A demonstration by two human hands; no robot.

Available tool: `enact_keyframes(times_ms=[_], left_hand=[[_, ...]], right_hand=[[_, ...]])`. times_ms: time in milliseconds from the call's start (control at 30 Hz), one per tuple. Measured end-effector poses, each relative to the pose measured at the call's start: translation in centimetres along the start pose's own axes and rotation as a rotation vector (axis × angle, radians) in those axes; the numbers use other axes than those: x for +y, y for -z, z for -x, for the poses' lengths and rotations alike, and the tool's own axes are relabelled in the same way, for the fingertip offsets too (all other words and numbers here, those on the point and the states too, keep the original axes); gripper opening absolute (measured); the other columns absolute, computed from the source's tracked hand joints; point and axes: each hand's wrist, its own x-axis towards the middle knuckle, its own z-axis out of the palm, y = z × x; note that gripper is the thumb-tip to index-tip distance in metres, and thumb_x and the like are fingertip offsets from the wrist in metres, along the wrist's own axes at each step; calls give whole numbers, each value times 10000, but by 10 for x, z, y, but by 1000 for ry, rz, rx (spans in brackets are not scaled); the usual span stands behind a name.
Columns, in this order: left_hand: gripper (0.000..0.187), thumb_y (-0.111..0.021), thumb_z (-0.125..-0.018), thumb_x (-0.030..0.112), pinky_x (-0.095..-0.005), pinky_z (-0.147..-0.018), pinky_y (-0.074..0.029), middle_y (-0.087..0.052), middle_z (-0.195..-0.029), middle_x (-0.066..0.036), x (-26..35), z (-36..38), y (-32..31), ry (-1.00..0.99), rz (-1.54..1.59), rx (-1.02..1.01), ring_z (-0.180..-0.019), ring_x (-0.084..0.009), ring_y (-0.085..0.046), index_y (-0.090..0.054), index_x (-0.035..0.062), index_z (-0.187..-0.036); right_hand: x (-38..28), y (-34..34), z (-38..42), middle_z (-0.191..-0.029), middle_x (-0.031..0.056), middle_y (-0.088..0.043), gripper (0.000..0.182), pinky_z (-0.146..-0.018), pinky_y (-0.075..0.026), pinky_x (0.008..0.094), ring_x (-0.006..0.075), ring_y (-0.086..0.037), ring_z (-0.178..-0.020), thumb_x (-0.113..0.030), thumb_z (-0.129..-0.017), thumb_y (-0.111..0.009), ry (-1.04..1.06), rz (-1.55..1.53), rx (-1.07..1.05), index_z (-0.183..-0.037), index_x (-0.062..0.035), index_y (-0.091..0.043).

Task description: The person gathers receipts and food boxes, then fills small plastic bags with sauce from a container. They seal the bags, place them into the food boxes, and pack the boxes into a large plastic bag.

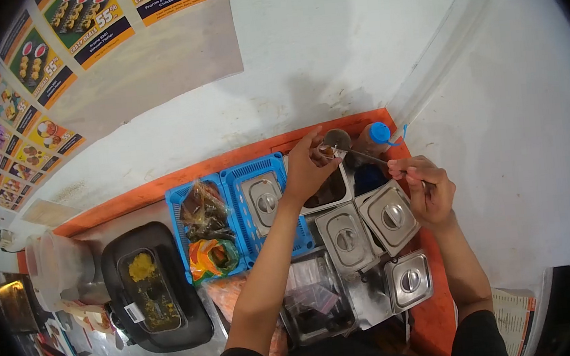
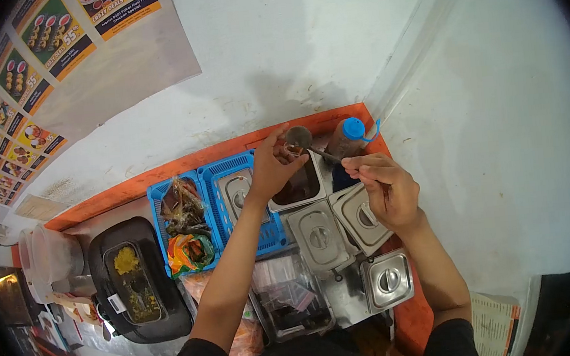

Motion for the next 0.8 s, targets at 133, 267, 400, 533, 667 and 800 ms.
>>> enact_keyframes(times_ms=[133,267,400,533,667,800], left_hand=[[747,-858,-782,15,-219,-660,-518,-700,-1066,-85,-2,-3,2,19,-31,-10,-755,-66,-624,-508,-13,-1441],[766,-865,-776,22,-226,-661,-524,-673,-1099,-87,-12,-1,-3,-8,40,12,-775,-81,-631,-499,-17,-1447],[785,-862,-775,17,-237,-668,-530,-655,-1103,-95,-14,4,-1,-8,-39,-3,-773,-92,-623,-483,-15,-1462],[785,-855,-761,21,-246,-665,-527,-626,-1162,-122,-15,8,2,10,-74,1,-734,-101,-596,-485,-20,-1452],[797,-854,-776,19,-244,-673,-530,-638,-1148,-129,-25,11,5,19,-129,14,-761,-105,-618,-468,-11,-1473],[798,-819,-768,0,-252,-672,-527,-620,-1179,-130,-27,16,11,-61,-270,99,-751,-122,-614,-458,-10,-1480]], right_hand=[[0,3,-4,-1102,256,-714,175,-784,-637,384,310,-727,-941,59,-998,-577,97,82,-41,-1150,8,-506],[10,-4,9,-1105,260,-711,157,-798,-632,389,309,-727,-940,50,-1007,-569,23,22,-26,-1143,5,-505],[22,-16,26,-1119,257,-706,117,-824,-618,387,285,-724,-928,12,-1038,-536,-118,-78,96,-1146,1,-493],[29,-31,39,-1128,246,-701,116,-822,-603,362,252,-718,-904,-72,-1074,-511,-291,-161,292,-1153,7,-480],[39,-48,49,-1116,232,-699,179,-797,-597,339,235,-717,-881,-160,-1088,-518,-508,-246,518,-1144,8,-492],[59,-64,66,-1109,222,-698,223,-791,-594,331,225,-714,-874,-212,-1089,-533,-623,-396,733,-1138,3,-501]])
